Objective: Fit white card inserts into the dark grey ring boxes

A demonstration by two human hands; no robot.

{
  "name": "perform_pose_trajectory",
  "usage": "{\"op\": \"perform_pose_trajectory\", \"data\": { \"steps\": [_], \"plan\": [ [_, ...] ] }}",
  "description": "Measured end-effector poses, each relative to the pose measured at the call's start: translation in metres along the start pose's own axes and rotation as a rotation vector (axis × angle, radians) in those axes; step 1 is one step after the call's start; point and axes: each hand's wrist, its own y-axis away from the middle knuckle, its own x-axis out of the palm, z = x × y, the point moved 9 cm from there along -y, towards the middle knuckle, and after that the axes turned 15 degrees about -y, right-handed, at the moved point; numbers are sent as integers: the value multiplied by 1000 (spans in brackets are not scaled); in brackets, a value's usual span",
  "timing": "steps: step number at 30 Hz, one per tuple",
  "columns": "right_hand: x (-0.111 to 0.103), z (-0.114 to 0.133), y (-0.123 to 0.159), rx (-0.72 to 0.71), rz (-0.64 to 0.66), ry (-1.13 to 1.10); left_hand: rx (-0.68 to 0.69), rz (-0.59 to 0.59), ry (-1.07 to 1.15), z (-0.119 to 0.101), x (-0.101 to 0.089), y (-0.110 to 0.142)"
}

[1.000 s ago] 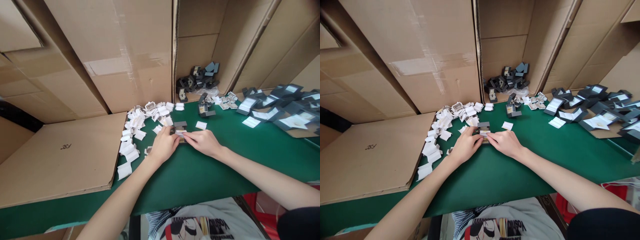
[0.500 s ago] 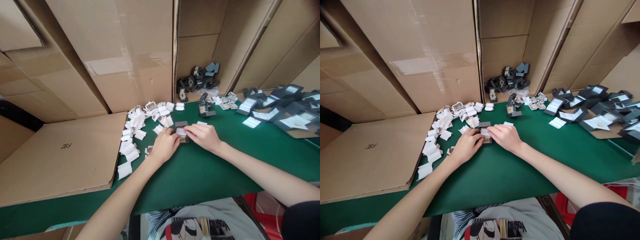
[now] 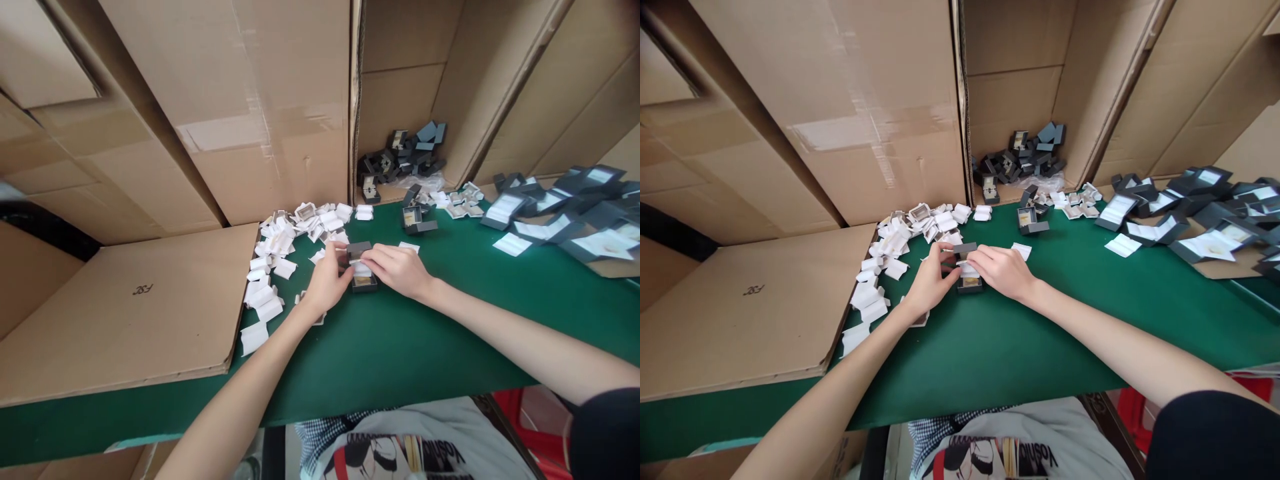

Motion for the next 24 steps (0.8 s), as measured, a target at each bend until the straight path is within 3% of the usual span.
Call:
{"op": "perform_pose_trajectory", "data": {
  "steps": [8, 17, 24],
  "plan": [
    [9, -15, 6, 135, 18, -205, -85, 83, -28, 10, 3, -4],
    [14, -27, 9, 312, 63, -319, -79, 68, -47, 6, 0, -4],
    [13, -19, 4, 236, 56, -215, -54, 119, -107, 5, 6, -4]
  ]
}}
